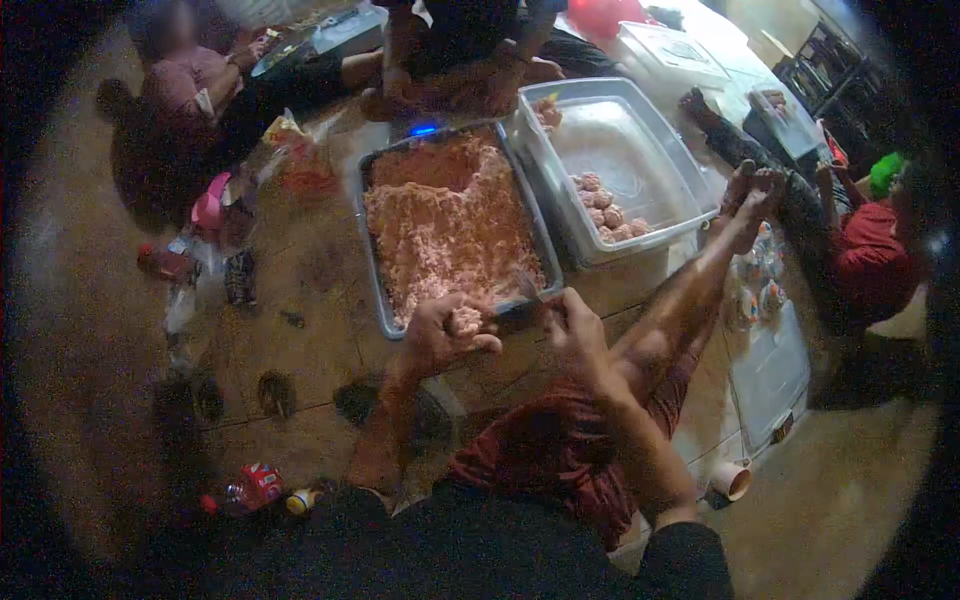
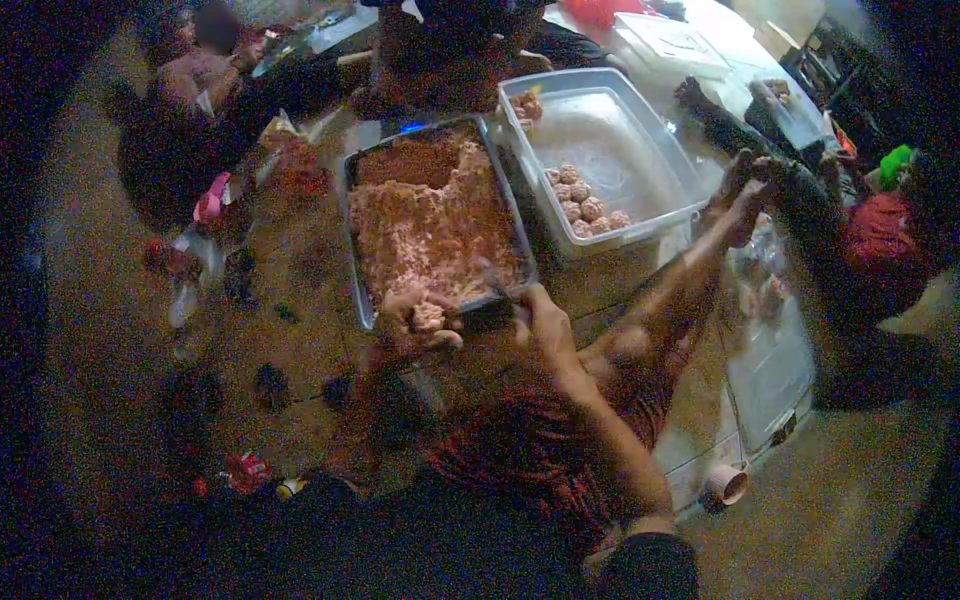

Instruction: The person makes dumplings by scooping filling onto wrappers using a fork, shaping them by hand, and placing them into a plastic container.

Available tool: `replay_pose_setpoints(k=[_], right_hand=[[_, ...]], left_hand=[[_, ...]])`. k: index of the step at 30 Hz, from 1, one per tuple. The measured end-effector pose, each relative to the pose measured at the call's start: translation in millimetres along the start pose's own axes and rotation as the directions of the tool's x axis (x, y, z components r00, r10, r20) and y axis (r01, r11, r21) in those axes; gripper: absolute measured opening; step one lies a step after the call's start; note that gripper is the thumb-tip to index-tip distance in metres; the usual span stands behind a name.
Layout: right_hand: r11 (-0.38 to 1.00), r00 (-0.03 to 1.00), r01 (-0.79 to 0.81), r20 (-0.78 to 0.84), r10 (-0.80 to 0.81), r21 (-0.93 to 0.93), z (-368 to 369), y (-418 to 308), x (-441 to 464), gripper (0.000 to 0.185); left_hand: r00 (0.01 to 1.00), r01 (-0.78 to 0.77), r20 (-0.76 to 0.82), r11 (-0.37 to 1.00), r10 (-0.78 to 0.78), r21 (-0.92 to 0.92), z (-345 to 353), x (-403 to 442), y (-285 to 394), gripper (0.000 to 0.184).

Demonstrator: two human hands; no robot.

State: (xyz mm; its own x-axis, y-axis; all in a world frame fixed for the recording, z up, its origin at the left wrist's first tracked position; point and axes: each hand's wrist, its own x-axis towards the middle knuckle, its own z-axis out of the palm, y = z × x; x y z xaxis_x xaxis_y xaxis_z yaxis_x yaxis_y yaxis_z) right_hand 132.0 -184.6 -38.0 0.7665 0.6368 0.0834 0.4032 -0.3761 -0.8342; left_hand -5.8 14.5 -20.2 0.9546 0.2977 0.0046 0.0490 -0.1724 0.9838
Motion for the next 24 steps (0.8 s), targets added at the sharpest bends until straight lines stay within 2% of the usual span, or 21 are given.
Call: replay_pose_setpoints(k=[1, 2, 4, 6, 7, 8, 9, 10, 12, 13, 14, 16, 18, 19, 20, 21, 23, 24], right_hand=[[1.0, 1.0, -0.008, -0.011, 0.007, -0.01, 1, 34, -1, 0.012], [0.967, 0.946, -0.247, 0.233, 0.225, 0.07, 1, 71, -2, 0.013], [0.872, 0.789, -0.483, 0.47, 0.394, 0.079, -17, 70, -2, 0.015], [0.743, 0.661, -0.665, 0.522, 0.539, 0.074, -52, 2, -11, 0.014], [0.745, 0.662, -0.663, 0.522, 0.538, 0.072, -51, -3, -15, 0.014], [0.903, 0.863, -0.408, 0.38, 0.333, 0.136, -48, -6, -24, 0.014], [0.982, 0.972, -0.111, 0.222, 0.076, 0.152, -45, -15, -28, 0.014], [0.982, 0.971, -0.11, 0.227, 0.073, 0.154, -41, -27, -30, 0.014], [0.981, 0.983, 0.179, 0.027, -0.181, 0.07, -36, -62, -33, 0.016], [0.946, 0.946, 0.323, 0.021, -0.323, -0.005, -25, -48, -32, 0.019], [0.944, 0.944, 0.329, 0.024, -0.329, 0.0, -27, -53, -33, 0.019], [0.966, 0.962, 0.248, 0.139, -0.237, -0.071, -39, -74, -37, 0.018], [0.977, 0.968, 0.207, 0.155, -0.197, -0.053, -44, -83, -34, 0.016], [0.977, 0.975, 0.21, 0.076, -0.207, -0.035, -42, -87, -31, 0.016], [0.977, 0.977, 0.213, -0.005, -0.213, -0.019, -41, -88, -31, 0.015], [0.977, 0.977, 0.211, -0.01, -0.212, -0.022, -40, -83, -32, 0.015], [0.976, 0.971, 0.216, 0.114, -0.212, -0.028, -33, -69, -31, 0.013], [0.974, 0.968, 0.224, 0.117, -0.22, -0.022, -37, -74, -29, 0.013]], left_hand=[[0.996, -0.068, -0.046, 0.991, 0.074, 0.113, -3, -1, -5, 0.03], [0.985, -0.132, -0.082, 0.965, 0.154, 0.227, -3, -1, -8, 0.032], [0.975, -0.144, -0.145, 0.976, 0.169, 0.166, 1, 2, 10, 0.031], [0.985, -0.174, 0.003, 0.984, 0.174, -0.03, -6, 3, -6, 0.034], [0.997, -0.074, -0.005, 0.985, 0.074, -0.155, 0, 5, -23, 0.031], [0.997, -0.076, -0.009, 0.985, 0.075, -0.153, 2, 7, -24, 0.031], [0.997, -0.072, -0.008, 0.997, 0.072, 0.008, 4, 9, -25, 0.031], [0.998, -0.062, -0.007, 0.984, 0.064, 0.168, 7, 9, -25, 0.031], [0.997, -0.043, -0.052, 0.988, 0.051, 0.147, 17, 15, -10, 0.032], [0.996, -0.035, -0.069, 0.982, 0.048, 0.183, 18, 17, -2, 0.031], [0.995, -0.026, -0.089, 0.975, 0.046, 0.22, 17, 18, 2, 0.029], [0.997, -0.037, -0.051, 0.968, 0.051, 0.248, 10, 18, -8, 0.028], [0.977, -0.204, -0.045, 0.975, 0.208, 0.087, 8, 16, -19, 0.028], [0.977, -0.204, -0.04, 0.975, 0.208, 0.085, 11, 16, -24, 0.028], [0.994, -0.088, -0.067, 0.992, 0.082, -0.092, 16, 16, -25, 0.027], [0.996, 0.026, -0.071, 0.964, -0.047, -0.266, 21, 15, -26, 0.027], [0.983, 0.127, -0.064, 0.896, -0.17, -0.426, 16, 16, -21, 0.026], [0.993, 0.089, -0.072, 0.994, -0.094, -0.066, 9, 15, -5, 0.026]])
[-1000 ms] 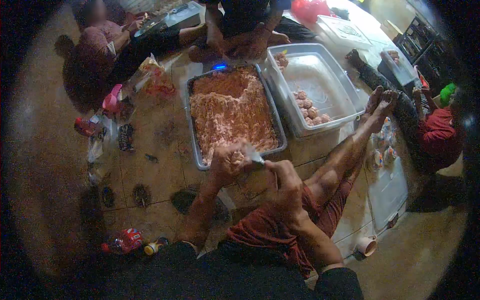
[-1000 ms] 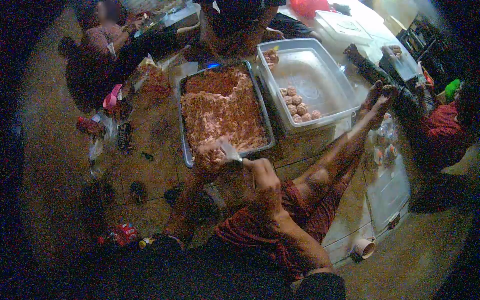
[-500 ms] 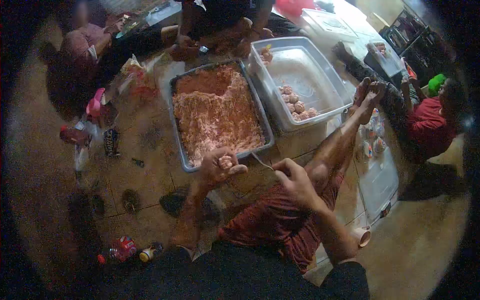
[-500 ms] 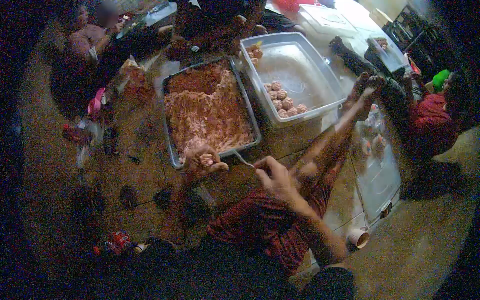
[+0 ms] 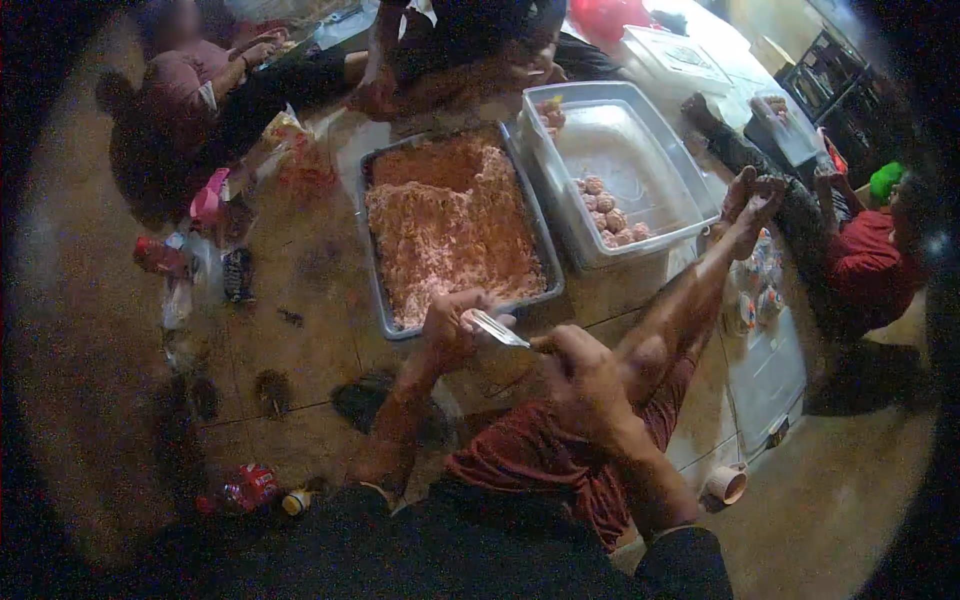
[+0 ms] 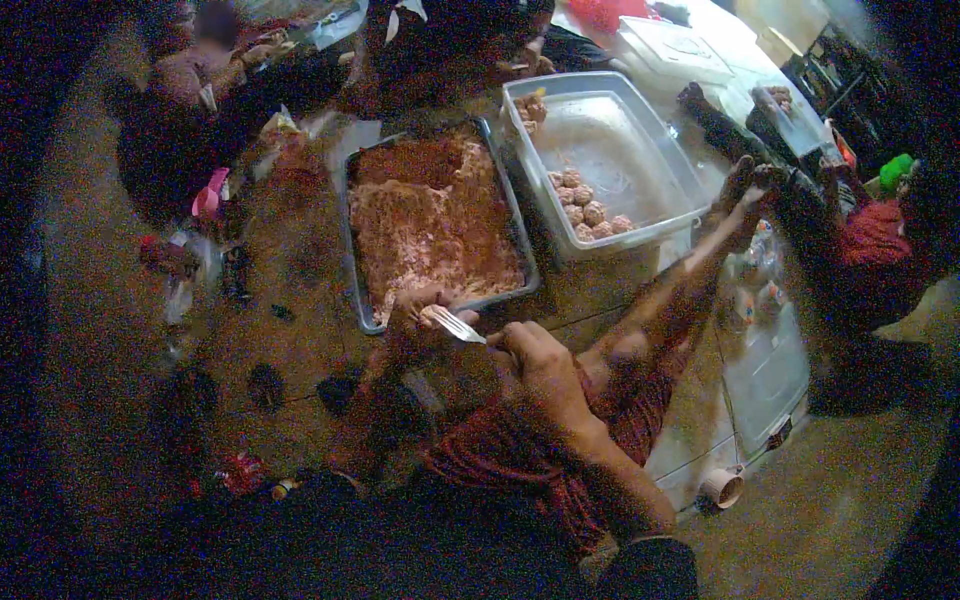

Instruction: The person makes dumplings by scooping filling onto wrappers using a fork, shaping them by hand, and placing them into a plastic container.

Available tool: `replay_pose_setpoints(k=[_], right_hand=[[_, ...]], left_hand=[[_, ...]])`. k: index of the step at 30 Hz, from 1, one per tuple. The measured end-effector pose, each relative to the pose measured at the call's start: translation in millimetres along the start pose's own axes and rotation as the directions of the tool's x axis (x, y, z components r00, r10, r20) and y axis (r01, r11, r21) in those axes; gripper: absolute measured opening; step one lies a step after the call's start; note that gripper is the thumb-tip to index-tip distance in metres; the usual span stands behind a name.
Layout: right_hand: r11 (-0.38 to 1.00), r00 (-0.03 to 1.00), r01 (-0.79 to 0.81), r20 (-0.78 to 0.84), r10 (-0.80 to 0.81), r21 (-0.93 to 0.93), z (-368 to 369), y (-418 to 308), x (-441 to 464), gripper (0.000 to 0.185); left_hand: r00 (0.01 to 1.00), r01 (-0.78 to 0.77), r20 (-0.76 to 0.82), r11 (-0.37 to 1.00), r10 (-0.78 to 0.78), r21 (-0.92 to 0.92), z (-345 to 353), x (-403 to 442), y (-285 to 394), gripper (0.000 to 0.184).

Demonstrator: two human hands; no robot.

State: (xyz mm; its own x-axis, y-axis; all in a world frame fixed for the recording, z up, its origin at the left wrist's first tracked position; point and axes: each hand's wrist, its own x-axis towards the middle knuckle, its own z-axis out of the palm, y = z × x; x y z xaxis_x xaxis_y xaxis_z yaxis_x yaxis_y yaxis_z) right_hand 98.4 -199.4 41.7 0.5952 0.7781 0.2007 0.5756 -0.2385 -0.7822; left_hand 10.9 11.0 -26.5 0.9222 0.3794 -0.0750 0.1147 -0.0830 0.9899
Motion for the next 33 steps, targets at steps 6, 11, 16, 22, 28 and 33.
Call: replay_pose_setpoints(k=[6, 11, 16, 22, 28, 33], right_hand=[[1.0, 0.998, -0.007, -0.062, 0.008, 0.018, 6, 10, 0, 0.012], [0.984, 0.981, -0.131, -0.127, 0.146, 0.122, -2, -14, -4, 0.012], [0.996, 0.994, 0.06, -0.094, -0.054, 0.059, 18, 3, -5, 0.011], [0.998, 0.982, 0.05, -0.179, -0.057, -0.042, 14, 0, -9, 0.017], [0.995, 0.965, -0.077, -0.245, 0.091, 0.067, 11, -7, -4, 0.014], [0.997, 0.975, -0.042, -0.215, 0.054, 0.061, 23, 6, -3, 0.011]], left_hand=[[0.976, -0.213, 0.006, 0.958, 0.216, 0.193, -4, 7, -4, 0.024], [0.957, -0.283, -0.025, 0.95, 0.289, 0.136, -13, -10, 20, 0.025], [0.951, -0.309, 0.046, 0.921, 0.307, 0.238, -8, 5, -2, 0.03], [0.955, -0.293, 0.035, 0.913, 0.295, 0.283, -9, 0, 3, 0.036], [0.926, -0.374, -0.09, 0.924, 0.366, -0.084, -6, 9, -1, 0.031], [0.959, -0.25, -0.112, 0.962, 0.262, 0.107, 1, 10, 0, 0.029]])
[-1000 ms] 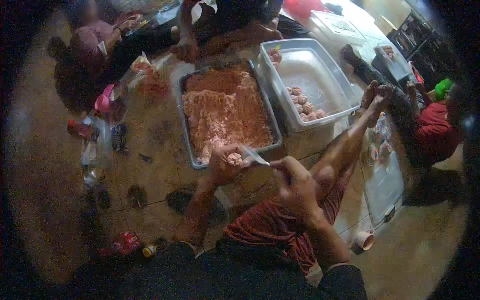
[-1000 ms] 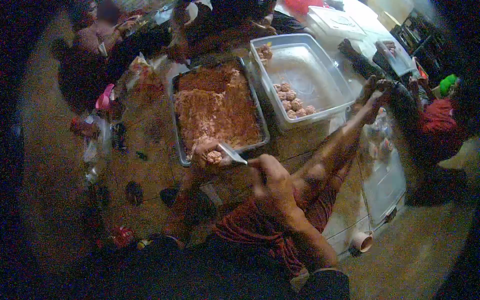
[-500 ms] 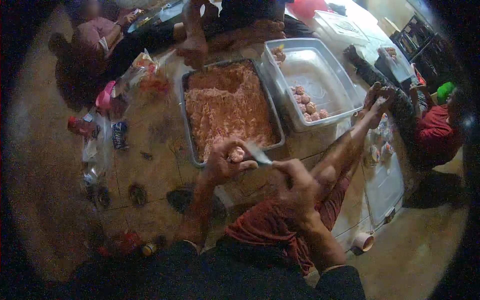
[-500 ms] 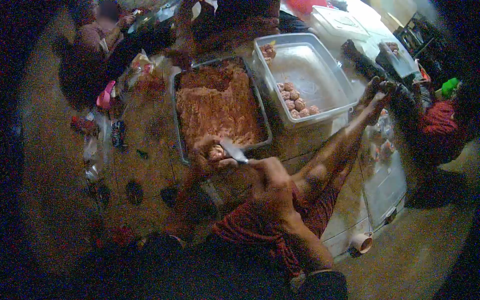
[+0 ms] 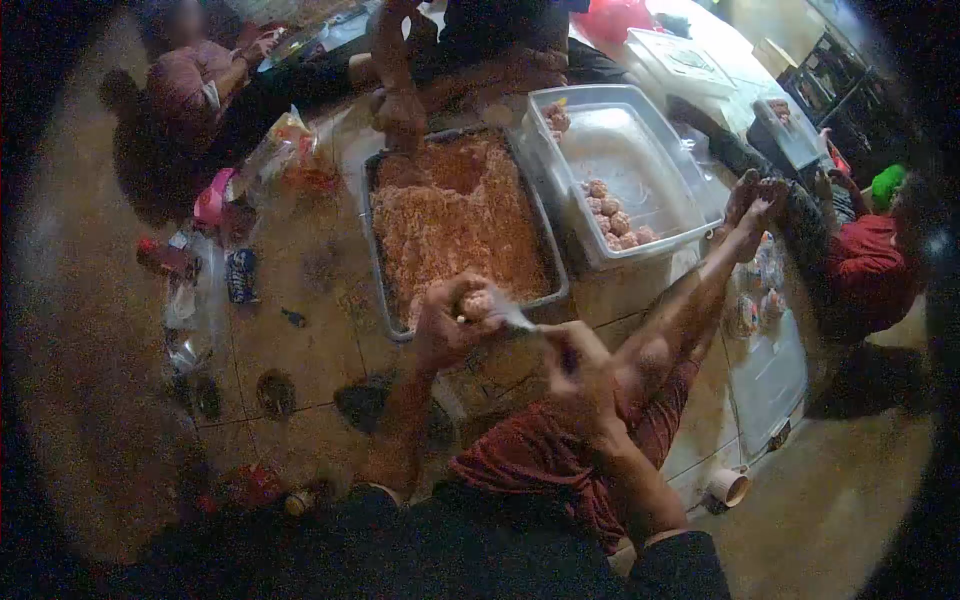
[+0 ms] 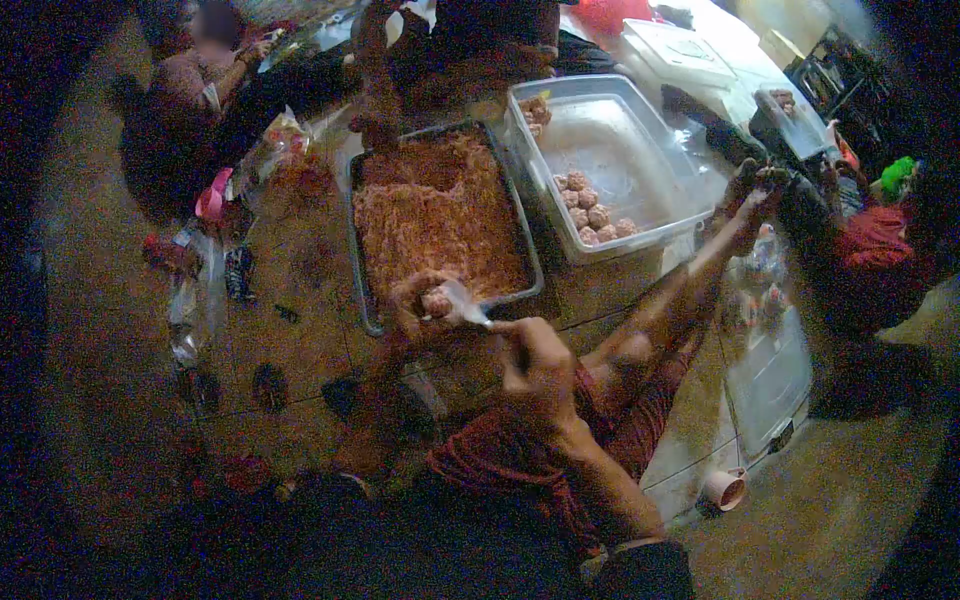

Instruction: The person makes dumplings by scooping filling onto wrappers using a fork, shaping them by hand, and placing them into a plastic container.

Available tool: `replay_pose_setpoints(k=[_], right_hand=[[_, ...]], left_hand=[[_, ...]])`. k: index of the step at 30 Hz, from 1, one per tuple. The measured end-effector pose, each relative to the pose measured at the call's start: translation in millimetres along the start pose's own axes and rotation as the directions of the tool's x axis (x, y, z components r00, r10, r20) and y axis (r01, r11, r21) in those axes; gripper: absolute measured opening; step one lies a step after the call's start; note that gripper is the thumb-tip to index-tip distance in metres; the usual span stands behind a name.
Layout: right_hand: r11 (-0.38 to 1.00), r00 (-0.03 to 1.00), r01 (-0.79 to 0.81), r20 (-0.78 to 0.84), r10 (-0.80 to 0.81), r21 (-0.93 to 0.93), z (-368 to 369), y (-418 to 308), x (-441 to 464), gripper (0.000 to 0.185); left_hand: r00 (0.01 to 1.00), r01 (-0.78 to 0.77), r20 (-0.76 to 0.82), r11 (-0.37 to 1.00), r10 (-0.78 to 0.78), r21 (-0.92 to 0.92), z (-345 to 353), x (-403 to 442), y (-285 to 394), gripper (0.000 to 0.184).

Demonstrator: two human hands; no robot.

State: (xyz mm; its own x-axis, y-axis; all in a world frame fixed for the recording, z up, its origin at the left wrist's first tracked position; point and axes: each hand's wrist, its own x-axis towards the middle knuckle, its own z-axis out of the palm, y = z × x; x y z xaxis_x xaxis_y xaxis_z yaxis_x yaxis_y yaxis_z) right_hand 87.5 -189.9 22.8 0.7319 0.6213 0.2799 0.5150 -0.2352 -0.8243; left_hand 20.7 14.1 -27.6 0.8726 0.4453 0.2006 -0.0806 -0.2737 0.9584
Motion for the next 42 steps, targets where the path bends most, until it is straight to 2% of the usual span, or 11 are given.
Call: replay_pose_setpoints(k=[2, 5, 8, 11, 15, 17, 22, 27, 37, 41, 42], right_hand=[[0.995, 0.992, -0.073, -0.094, 0.08, 0.072, -2, -4, -2, 0.012], [0.999, 0.999, 0.024, 0.042, -0.025, 0.023, 12, 9, -3, 0.011], [0.997, 0.998, -0.056, -0.007, 0.056, 0.045, -3, -5, 1, 0.011], [0.977, 0.978, -0.17, -0.101, 0.184, 0.128, -7, -10, -2, 0.013], [0.997, 0.995, -0.02, 0.098, 0.013, 0.079, 12, 6, -3, 0.012], [0.997, 0.996, 0.076, -0.052, -0.075, 0.012, 2, 3, 8, 0.012], [0.941, 0.971, 0.237, 0.024, -0.238, -0.24, 14, 48, 55, 0.019], [0.967, 0.98, 0.182, 0.113, -0.164, -0.176, 32, 29, 69, 0.034], [0.9, 0.995, 0.099, 0.047, -0.087, -0.425, -98, 106, 176, 0.012], [0.857, 0.997, -0.064, 0.005, 0.077, -0.511, -109, 153, 209, 0.019], [0.858, 0.997, -0.063, 0.003, 0.076, -0.509, -107, 171, 217, 0.019]], left_hand=[[0.996, -0.028, -0.091, 0.983, 0.011, -0.181, 0, -1, -10, 0.029], [0.979, -0.148, 0.156, 0.981, 0.128, 0.123, -10, 7, -61, 0.037], [0.986, 0.055, 0.155, 0.995, -0.067, 0.082, -10, 0, -63, 0.043], [0.999, 0.013, 0.034, 0.986, -0.007, -0.165, -9, -2, 3, 0.041], [0.927, -0.373, 0.18, 0.788, 0.328, 0.489, -12, 5, -40, 0.037], [0.987, -0.14, -0.073, 0.99, 0.142, 0.031, -11, 0, -35, 0.045], [0.954, 0.287, 0.142, 0.943, -0.266, -0.165, -21, -1, -33, 0.083], [0.961, 0.221, 0.259, 0.841, -0.1, -0.494, 10, 4, 12, 0.1], [0.994, -0.092, -0.105, 0.851, 0.043, -0.517, -7, 2, -8, 0.041], [0.988, -0.125, -0.1, 0.988, 0.116, -0.087, -16, -11, 0, 0.026], [1.0, -0.026, -0.018, 0.969, 0.022, -0.245, -17, -15, -6, 0.022]])
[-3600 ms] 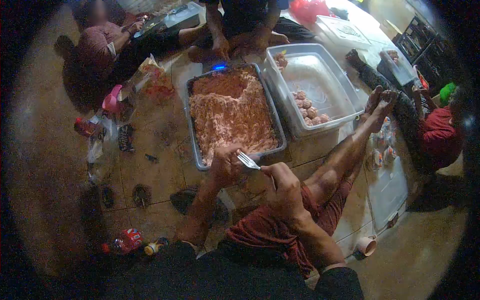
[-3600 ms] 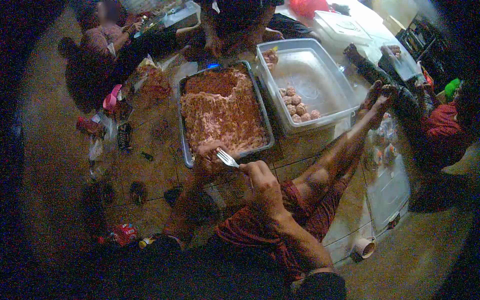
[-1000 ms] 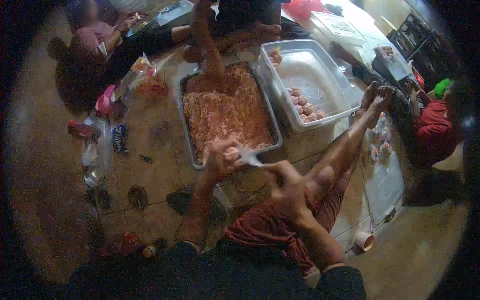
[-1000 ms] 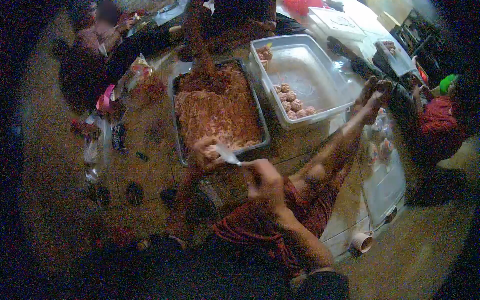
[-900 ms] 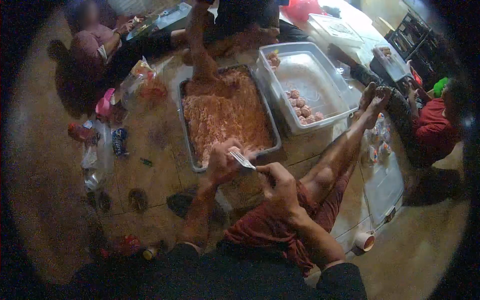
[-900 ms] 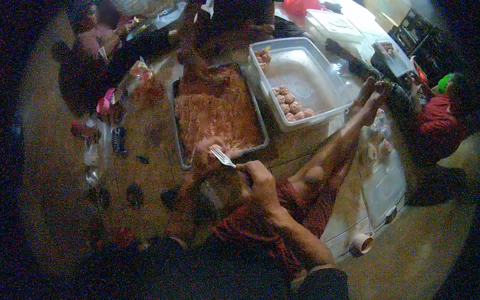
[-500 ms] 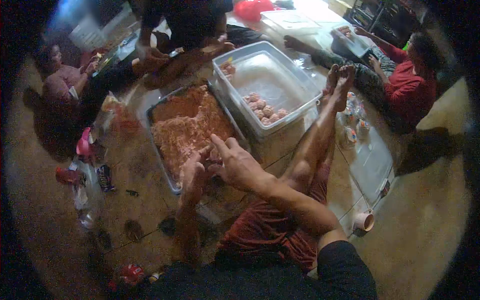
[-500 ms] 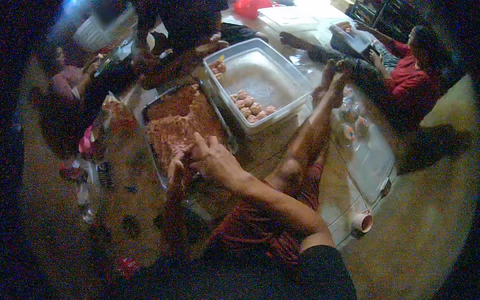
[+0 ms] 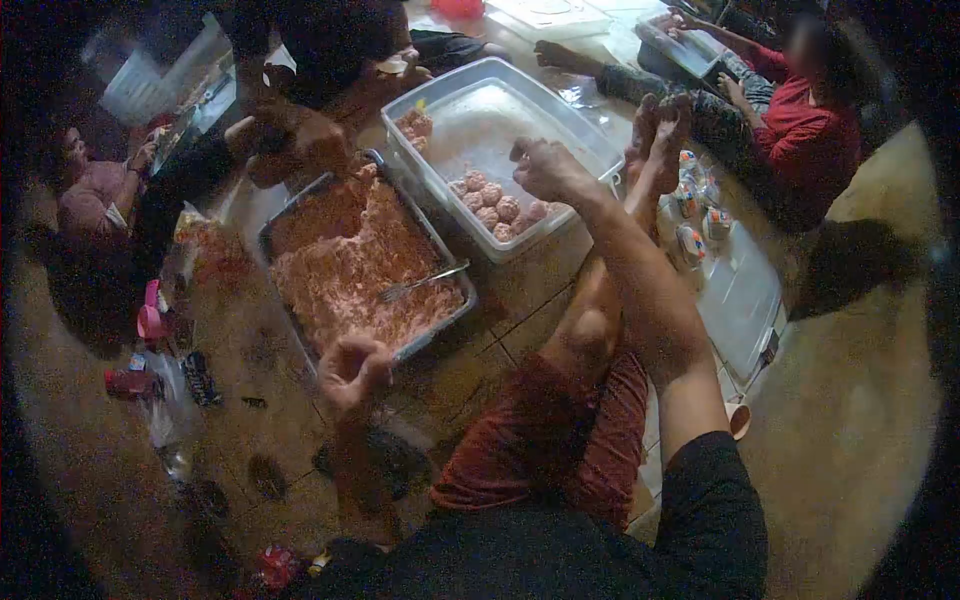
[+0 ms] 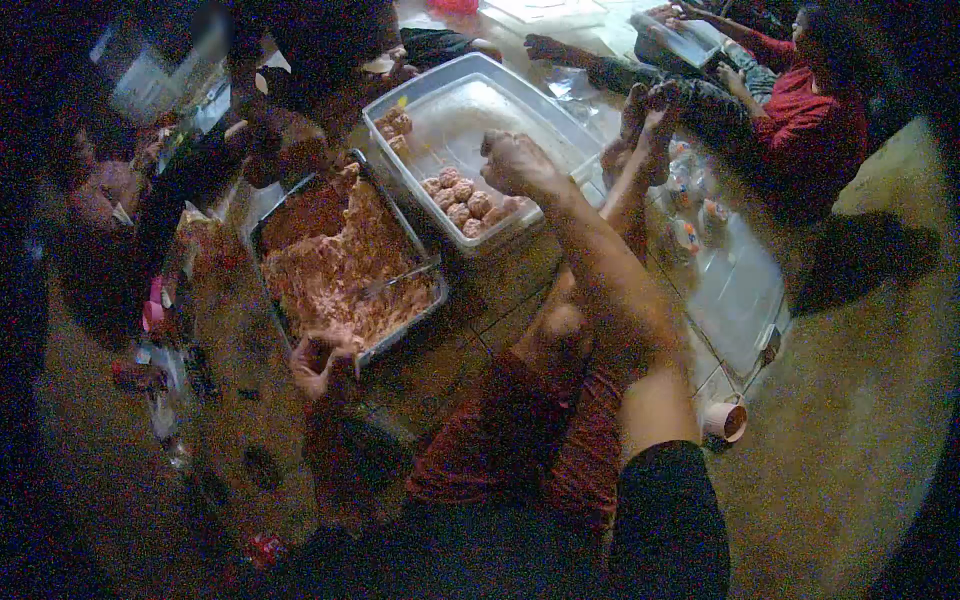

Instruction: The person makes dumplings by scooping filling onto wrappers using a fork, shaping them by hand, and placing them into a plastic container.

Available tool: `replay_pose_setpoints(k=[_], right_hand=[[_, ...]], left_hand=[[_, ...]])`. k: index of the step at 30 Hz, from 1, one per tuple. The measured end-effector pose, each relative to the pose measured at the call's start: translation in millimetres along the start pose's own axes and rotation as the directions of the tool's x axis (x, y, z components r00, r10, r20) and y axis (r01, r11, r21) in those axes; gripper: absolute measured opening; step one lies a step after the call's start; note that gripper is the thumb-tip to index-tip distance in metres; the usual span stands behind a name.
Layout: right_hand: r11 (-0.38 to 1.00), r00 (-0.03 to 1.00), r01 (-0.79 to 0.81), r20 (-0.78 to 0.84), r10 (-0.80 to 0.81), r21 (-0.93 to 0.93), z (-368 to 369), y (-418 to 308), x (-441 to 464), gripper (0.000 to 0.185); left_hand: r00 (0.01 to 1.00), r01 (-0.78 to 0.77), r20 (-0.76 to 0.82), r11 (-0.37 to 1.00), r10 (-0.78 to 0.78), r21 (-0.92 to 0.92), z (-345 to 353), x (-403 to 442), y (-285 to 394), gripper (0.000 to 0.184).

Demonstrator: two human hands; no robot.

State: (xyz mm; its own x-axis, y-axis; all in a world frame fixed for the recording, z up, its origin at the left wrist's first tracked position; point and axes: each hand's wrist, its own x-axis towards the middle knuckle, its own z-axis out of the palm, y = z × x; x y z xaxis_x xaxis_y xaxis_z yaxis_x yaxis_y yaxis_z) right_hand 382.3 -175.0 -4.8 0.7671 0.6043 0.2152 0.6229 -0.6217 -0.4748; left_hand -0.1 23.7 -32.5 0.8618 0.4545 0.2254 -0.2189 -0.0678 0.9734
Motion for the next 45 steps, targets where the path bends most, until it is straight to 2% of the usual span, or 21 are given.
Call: replay_pose_setpoints(k=[1, 3, 5, 9, 11, 12, 14, 17, 19, 20, 23, 25, 28, 32, 34, 36, 37, 40, 42, 43, 45], right_hand=[[1.0, 0.993, 0.013, 0.115, -0.011, -0.019, 12, 14, 8, 0.023], [0.999, 0.973, 0.029, 0.232, -0.019, -0.037, 6, 9, 10, 0.027], [0.986, 0.87, -0.148, 0.463, 0.17, -0.084, -15, -13, 3, 0.034], [0.994, 0.875, 0.061, 0.485, -0.008, -0.095, -9, 7, 0, 0.04], [0.986, 0.978, -0.12, 0.182, 0.097, 0.118, -8, 9, -4, 0.035], [0.986, 0.979, -0.117, 0.182, 0.094, 0.115, -7, 11, -4, 0.035], [0.977, 0.978, 0.11, -0.194, -0.074, 0.184, -3, 10, -5, 0.027], [0.994, 0.999, 0.036, 0.029, -0.04, 0.105, -28, -48, -23, 0.031], [0.895, 0.897, 0.441, 0.05, -0.439, -0.059, -5, -72, -38, 0.027], [0.864, 0.861, 0.5, 0.141, -0.489, -0.058, 7, -88, -47, 0.021], [0.843, 0.847, 0.48, 0.124, -0.518, 0.242, 106, -84, -67, 0.025], [0.816, 0.801, 0.57, 0.283, -0.527, -0.095, 118, -108, -80, 0.028], [0.803, 0.745, 0.588, 0.45, -0.492, -0.097, 132, -120, -82, 0.025], [0.852, 0.836, 0.516, 0.266, -0.481, -0.082, 107, -128, -91, 0.02], [0.924, 0.872, 0.383, 0.338, -0.354, -0.02, 93, -143, -100, 0.019], [0.892, 0.926, 0.361, 0.006, -0.377, 0.273, 81, -148, -121, 0.023], [0.859, 0.905, 0.391, 0.03, -0.423, 0.33, 72, -155, -136, 0.02], [0.793, 0.864, 0.44, 0.04, -0.501, 0.421, 76, -178, -188, 0.021], [0.868, 0.869, 0.42, 0.157, -0.469, 0.266, 88, -181, -204, 0.03], [0.897, 0.89, 0.395, 0.161, -0.427, 0.196, 92, -181, -205, 0.03], [0.95, 0.929, 0.292, 0.202, -0.31, 0.115, 75, -177, -180, 0.026]], left_hand=[[0.992, 0.113, 0.072, 0.982, -0.103, -0.15, -1, -3, -3, 0.018], [0.993, 0.082, 0.103, 0.98, -0.064, -0.18, 2, -8, 4, 0.011], [0.946, 0.304, 0.116, 0.952, -0.304, 0.013, 1, -18, 9, 0.015], [0.92, 0.363, 0.161, 0.932, -0.356, -0.017, -1, -28, -2, 0.029], [0.92, 0.365, 0.159, 0.931, -0.359, -0.012, 2, -28, -1, 0.03], [0.92, 0.366, 0.154, 0.93, -0.361, -0.008, 5, -27, 0, 0.032], [0.928, 0.346, 0.167, 0.937, -0.334, -0.042, 8, -24, -4, 0.035], [0.951, 0.289, 0.142, 0.954, -0.276, -0.078, 7, -27, -18, 0.043], [0.966, 0.244, 0.114, 0.967, -0.234, -0.079, 4, -27, -22, 0.048], [0.966, 0.238, 0.147, 0.951, -0.211, -0.196, 3, -25, -21, 0.055], [0.985, 0.104, 0.17, 0.92, -0.042, -0.377, 11, -21, -19, 0.084], [0.977, 0.198, 0.077, 0.705, -0.2, -0.681, 9, -20, -3, 0.103], [0.972, 0.19, 0.071, 0.571, -0.223, -0.798, -1, -28, 7, 0.114], [0.976, 0.176, 0.095, 0.448, -0.197, -0.876, -15, -38, 3, 0.118], [0.972, 0.173, 0.086, 0.426, -0.217, -0.888, -18, -41, 2, 0.12], [0.971, 0.148, 0.078, 0.318, -0.224, -0.936, -16, -40, -7, 0.123], [0.972, 0.148, 0.082, 0.306, -0.218, -0.941, -13, -40, -13, 0.123], [0.967, 0.163, 0.047, 0.463, -0.251, -0.871, -2, -34, -29, 0.126], [0.985, 0.144, 0.008, 0.788, -0.174, -0.598, 8, -31, -34, 0.124], [0.985, 0.147, 0.014, 0.785, -0.174, -0.602, 4, -33, -44, 0.124], [0.968, 0.188, 0.235, 0.86, -0.082, -0.475, -13, -46, -70, 0.112]])
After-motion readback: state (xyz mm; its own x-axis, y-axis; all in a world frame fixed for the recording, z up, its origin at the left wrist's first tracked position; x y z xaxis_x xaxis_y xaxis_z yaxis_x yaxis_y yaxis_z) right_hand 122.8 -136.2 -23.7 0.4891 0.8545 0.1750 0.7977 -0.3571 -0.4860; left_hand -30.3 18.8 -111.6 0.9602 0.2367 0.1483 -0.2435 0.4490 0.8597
